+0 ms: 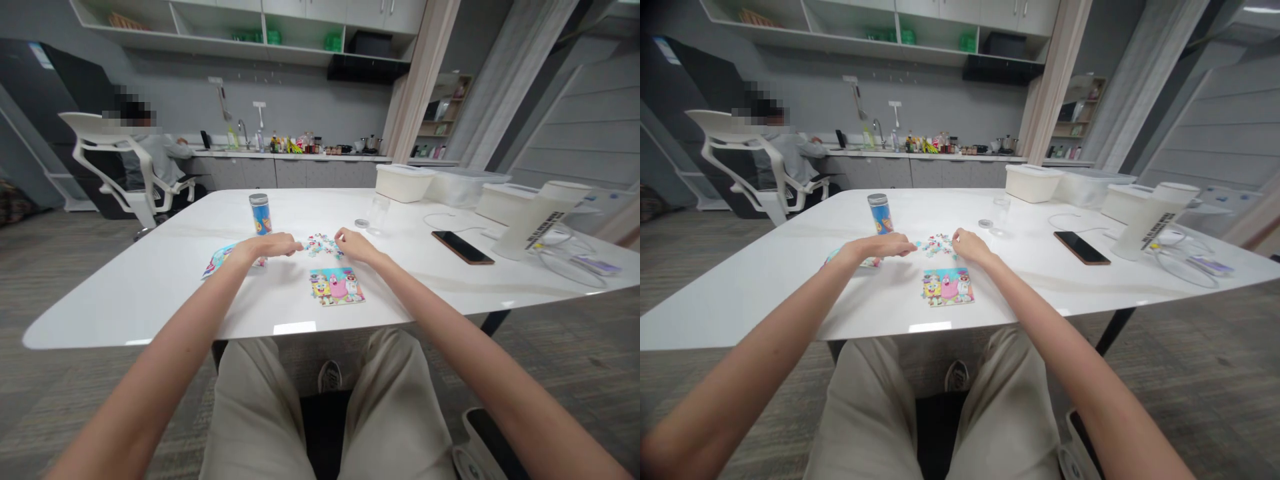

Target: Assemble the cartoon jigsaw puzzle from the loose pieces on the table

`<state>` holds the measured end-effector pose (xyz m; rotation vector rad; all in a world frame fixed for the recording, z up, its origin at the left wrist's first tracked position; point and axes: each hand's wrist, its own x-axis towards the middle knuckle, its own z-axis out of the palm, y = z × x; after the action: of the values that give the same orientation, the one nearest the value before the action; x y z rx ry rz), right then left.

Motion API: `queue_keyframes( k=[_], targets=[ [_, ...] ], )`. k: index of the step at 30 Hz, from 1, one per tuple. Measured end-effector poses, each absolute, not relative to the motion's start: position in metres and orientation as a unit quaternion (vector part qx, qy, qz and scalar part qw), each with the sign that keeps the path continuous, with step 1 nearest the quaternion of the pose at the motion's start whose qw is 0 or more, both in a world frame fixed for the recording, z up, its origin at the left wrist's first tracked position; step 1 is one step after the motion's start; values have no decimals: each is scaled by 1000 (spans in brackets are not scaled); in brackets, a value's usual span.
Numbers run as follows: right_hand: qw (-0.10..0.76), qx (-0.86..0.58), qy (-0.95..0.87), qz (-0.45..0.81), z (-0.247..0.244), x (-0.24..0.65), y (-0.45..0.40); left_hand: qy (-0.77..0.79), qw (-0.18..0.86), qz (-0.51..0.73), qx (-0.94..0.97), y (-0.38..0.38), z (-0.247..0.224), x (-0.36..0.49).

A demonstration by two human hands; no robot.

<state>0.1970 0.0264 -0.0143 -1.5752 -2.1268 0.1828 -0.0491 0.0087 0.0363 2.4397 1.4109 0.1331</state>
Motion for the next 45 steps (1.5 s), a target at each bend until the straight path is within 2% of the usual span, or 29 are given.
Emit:
queue_keyframes(
  k=[5,9,13,20,30,45],
  targets=[
    [182,-576,-795,50,-6,198,50,526,26,2,850,14,46,-49],
    [155,-575,-803,35,-6,198,67,565,-80,10,821,14,35,-40],
    [158,-556,-816,22,-16,203,76,597,-123,20,793,13,14,-36],
    [181,-500,-845,50,-37,217,71,601,-111,-33,791,11,-3,-41],
    [222,-429,-872,81,-31,198,44,586,-83,-55,804,11,-3,-41],
    [233,-434,-866,84,-28,190,37,582,-33,29,812,10,-11,-25]
  ],
)
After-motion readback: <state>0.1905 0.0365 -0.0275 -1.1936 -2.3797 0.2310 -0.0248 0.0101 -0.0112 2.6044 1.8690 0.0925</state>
